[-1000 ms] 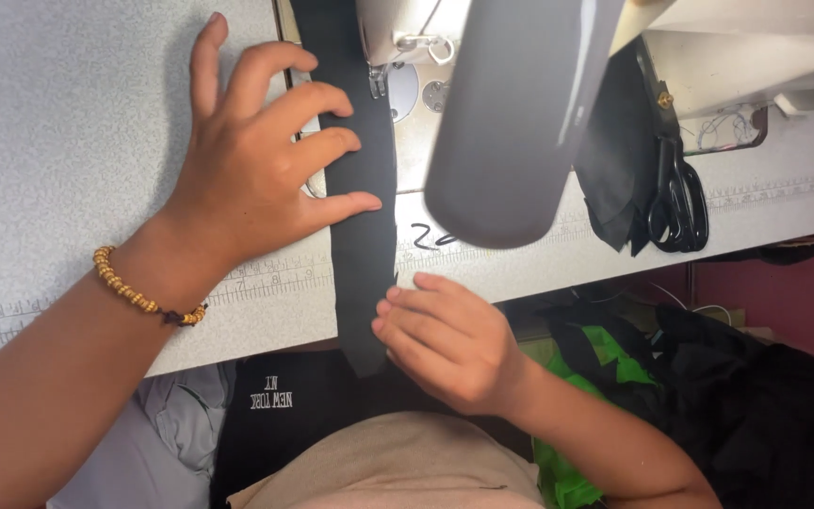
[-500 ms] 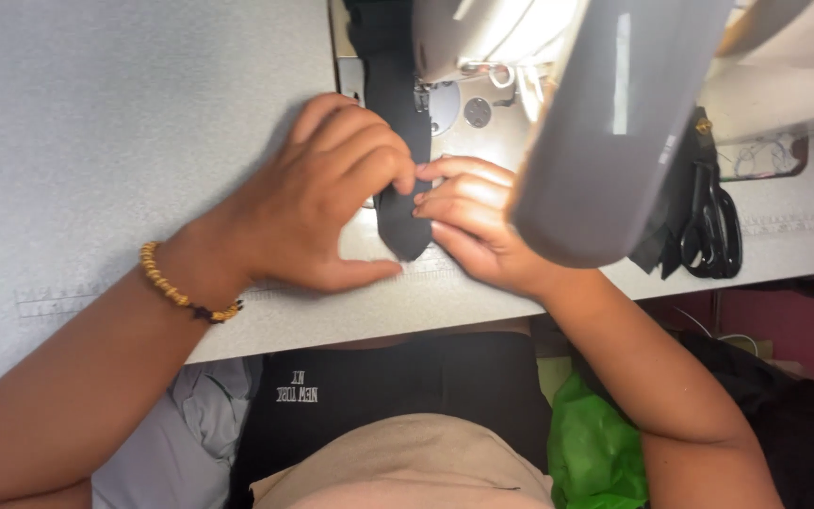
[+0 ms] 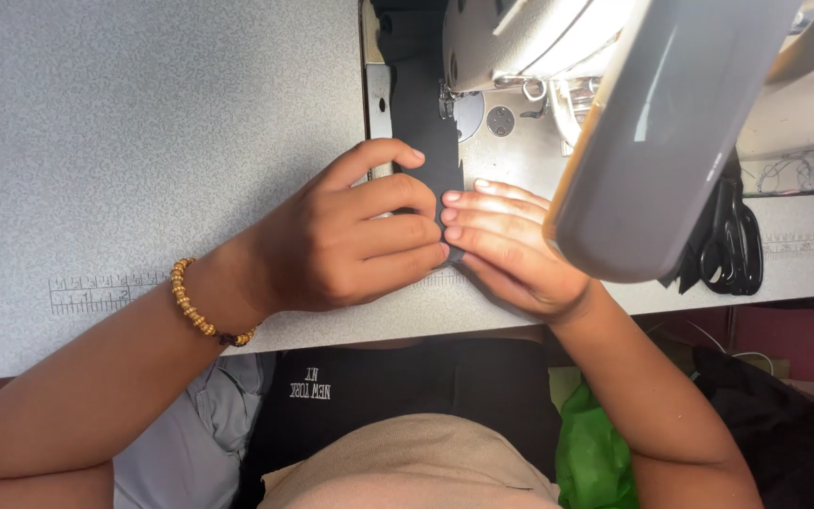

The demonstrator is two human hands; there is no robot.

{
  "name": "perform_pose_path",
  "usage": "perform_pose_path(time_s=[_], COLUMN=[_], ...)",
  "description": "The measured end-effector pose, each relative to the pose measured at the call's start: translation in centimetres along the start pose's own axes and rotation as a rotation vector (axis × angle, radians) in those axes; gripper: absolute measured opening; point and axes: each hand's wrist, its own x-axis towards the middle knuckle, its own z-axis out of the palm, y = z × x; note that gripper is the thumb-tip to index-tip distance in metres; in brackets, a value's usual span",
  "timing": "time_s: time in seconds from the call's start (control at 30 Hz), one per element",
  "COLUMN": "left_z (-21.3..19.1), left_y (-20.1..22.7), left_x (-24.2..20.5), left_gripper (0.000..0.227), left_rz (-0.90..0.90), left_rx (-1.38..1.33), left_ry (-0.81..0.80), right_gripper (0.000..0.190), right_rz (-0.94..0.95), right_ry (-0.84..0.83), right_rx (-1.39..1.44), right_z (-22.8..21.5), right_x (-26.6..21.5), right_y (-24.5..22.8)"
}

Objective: The person is using an industrial sewing machine to sew together or hem black fabric strips.

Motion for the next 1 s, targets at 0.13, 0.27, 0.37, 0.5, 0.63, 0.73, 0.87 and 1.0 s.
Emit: perform_pose_path(time_s=[0.13,0.27,0.37,0.5,0.63,0.73,0.87,1.0], left_z=[0.2,0.1,1.7,2.7,3.0,2.9,3.2,3.1], left_y=[-0.2,-0.7,-1.8,-2.0,-1.8,-2.2,-2.3,-3.0], left_x=[-0.3,-0.5,-2.8,-3.8,-4.0,-4.1,-4.2,-4.4], left_gripper=[0.022,0.024,0.024,0.014,0.008,0.008,0.007,0.009], left_rz=[0.029,-0.127,-0.359,-0.364,-0.339,-0.324,-0.326,-0.310], left_rx=[-0.005,-0.403,-0.045,0.137,0.229,0.259,0.244,0.245], left_ry=[-0.011,-0.016,-0.139,-0.206,-0.233,-0.228,-0.215,-0.215], right_gripper=[0.017,0.015,0.012,0.013,0.005,0.007,0.011,0.022], right_rz=[-0.097,-0.102,-0.133,-0.137,-0.069,0.000,0.138,0.203], right_ry=[0.003,0.000,-0.043,-0.066,-0.028,-0.008,0.015,0.015], right_rx=[-0.163,-0.218,-0.242,-0.267,-0.255,-0.269,-0.355,-0.347], right_z=[0.0,0.5,0.7,0.6,0.7,1.0,1.5,2.0], right_x=[0.0,1.6,1.8,2.5,2.4,2.4,2.4,2.3], right_y=[-0.6,-1.9,-1.6,-1.9,-1.6,-1.1,-0.8,0.0])
